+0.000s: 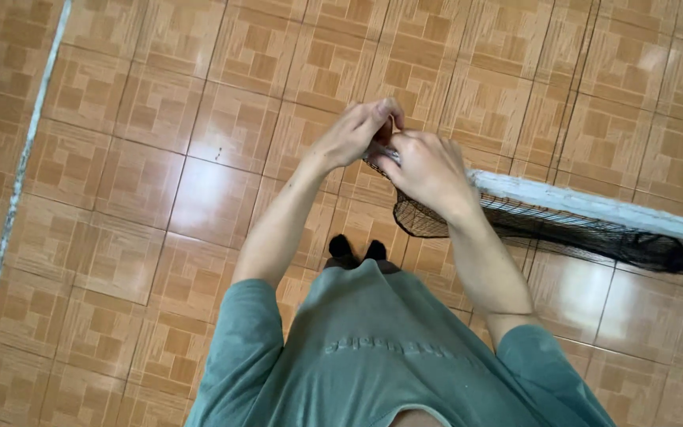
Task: Untying a knot on a badminton net cord and pulling the cord out of the net sleeve.
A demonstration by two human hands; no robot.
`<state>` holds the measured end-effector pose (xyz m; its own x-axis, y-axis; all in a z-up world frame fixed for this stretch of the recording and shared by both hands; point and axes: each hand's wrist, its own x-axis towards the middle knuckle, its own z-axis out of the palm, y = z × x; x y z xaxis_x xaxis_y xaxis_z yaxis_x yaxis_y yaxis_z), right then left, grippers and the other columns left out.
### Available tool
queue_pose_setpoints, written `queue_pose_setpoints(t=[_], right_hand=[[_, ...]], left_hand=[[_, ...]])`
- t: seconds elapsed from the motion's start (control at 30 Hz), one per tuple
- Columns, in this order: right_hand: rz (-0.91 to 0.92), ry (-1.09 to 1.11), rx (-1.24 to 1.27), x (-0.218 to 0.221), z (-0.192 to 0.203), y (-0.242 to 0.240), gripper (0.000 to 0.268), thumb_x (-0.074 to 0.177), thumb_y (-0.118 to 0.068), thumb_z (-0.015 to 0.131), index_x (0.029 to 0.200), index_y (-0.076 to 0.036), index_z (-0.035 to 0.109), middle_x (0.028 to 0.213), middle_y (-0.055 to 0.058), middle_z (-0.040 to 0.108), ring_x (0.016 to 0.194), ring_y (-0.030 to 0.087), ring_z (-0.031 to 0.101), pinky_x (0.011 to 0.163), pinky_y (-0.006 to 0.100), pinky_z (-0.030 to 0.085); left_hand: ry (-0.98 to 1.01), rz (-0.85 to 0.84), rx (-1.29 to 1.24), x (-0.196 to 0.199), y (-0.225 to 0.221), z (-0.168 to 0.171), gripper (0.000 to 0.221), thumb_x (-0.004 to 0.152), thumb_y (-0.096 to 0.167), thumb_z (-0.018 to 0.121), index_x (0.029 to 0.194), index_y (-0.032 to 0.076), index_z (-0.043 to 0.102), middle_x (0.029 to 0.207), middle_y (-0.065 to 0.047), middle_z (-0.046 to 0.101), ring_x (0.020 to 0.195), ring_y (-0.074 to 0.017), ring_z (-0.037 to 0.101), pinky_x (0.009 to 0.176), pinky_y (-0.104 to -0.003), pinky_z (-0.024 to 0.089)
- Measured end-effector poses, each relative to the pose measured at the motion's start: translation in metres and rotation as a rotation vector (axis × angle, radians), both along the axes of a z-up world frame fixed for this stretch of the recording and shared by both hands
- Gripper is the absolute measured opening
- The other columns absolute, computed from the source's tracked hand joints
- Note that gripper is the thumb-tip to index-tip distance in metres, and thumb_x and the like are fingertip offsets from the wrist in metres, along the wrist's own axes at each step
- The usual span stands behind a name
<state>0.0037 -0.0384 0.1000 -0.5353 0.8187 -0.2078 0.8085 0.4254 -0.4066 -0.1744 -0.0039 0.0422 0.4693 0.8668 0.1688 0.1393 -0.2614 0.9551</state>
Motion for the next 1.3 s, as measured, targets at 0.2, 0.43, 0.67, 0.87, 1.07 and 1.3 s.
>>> queue_pose_setpoints(t=[0.2,0.43,0.67,0.87,1.07,1.3], right_hand=[[0.023,0.145,-0.004,0.010,-0.007,-0.009,0.024,0.105,-0.020,0.059,0.098,-0.002,0.074,0.089,0.011,0.071,0.088,0.034,0.072,0.082,0.046,0.056],[0.069,0.223,0.059,0.009,0.009,-0.014,0.023,0.102,-0.020,0.064,0.094,0.000,0.073,0.085,0.015,0.072,0.085,0.041,0.073,0.072,0.051,0.056],[0.034,0.103,0.083,-0.005,0.022,-0.011,0.024,0.105,-0.022,0.058,0.100,-0.006,0.074,0.088,0.007,0.070,0.082,0.027,0.071,0.073,0.039,0.055],[0.000,-0.005,0.036,-0.031,0.040,-0.008,0.027,0.108,-0.024,0.058,0.103,-0.002,0.074,0.088,0.009,0.070,0.075,0.024,0.067,0.070,0.035,0.053],[-0.061,-0.005,0.045,-0.062,0.038,-0.003,0.028,0.100,-0.029,0.067,0.100,-0.001,0.075,0.087,0.011,0.070,0.081,0.033,0.071,0.071,0.046,0.053],[-0.168,-0.020,0.028,-0.114,0.048,0.006,0.031,0.102,-0.033,0.067,0.098,-0.004,0.076,0.086,0.009,0.069,0.083,0.031,0.071,0.075,0.044,0.053]], left_hand=[[-0.054,0.064,-0.120,0.006,-0.016,-0.023,0.076,0.106,0.062,0.016,0.094,0.011,0.071,0.065,-0.007,0.063,0.065,-0.0227,0.061,0.070,-0.039,0.046],[-0.020,0.056,-0.029,-0.008,-0.024,-0.020,0.075,0.108,0.055,0.012,0.096,0.010,0.071,0.064,-0.007,0.062,0.066,-0.0214,0.060,0.067,-0.034,0.046],[-0.145,0.087,-0.009,-0.017,-0.026,-0.027,0.072,0.106,0.057,0.016,0.095,0.011,0.071,0.073,-0.010,0.061,0.074,-0.0229,0.060,0.072,-0.035,0.046],[-0.111,0.005,0.014,-0.045,-0.017,-0.013,0.071,0.107,0.055,0.016,0.095,0.010,0.070,0.077,-0.013,0.063,0.078,-0.0255,0.061,0.074,-0.037,0.047],[-0.084,-0.123,0.121,-0.077,0.003,-0.004,0.058,0.108,0.050,0.026,0.095,0.012,0.068,0.072,-0.012,0.064,0.068,-0.0256,0.063,0.068,-0.039,0.050],[-0.067,-0.251,0.212,-0.120,0.025,-0.002,0.037,0.109,0.032,0.040,0.117,0.006,0.064,0.090,-0.024,0.069,0.082,-0.0460,0.068,0.076,-0.053,0.053]])
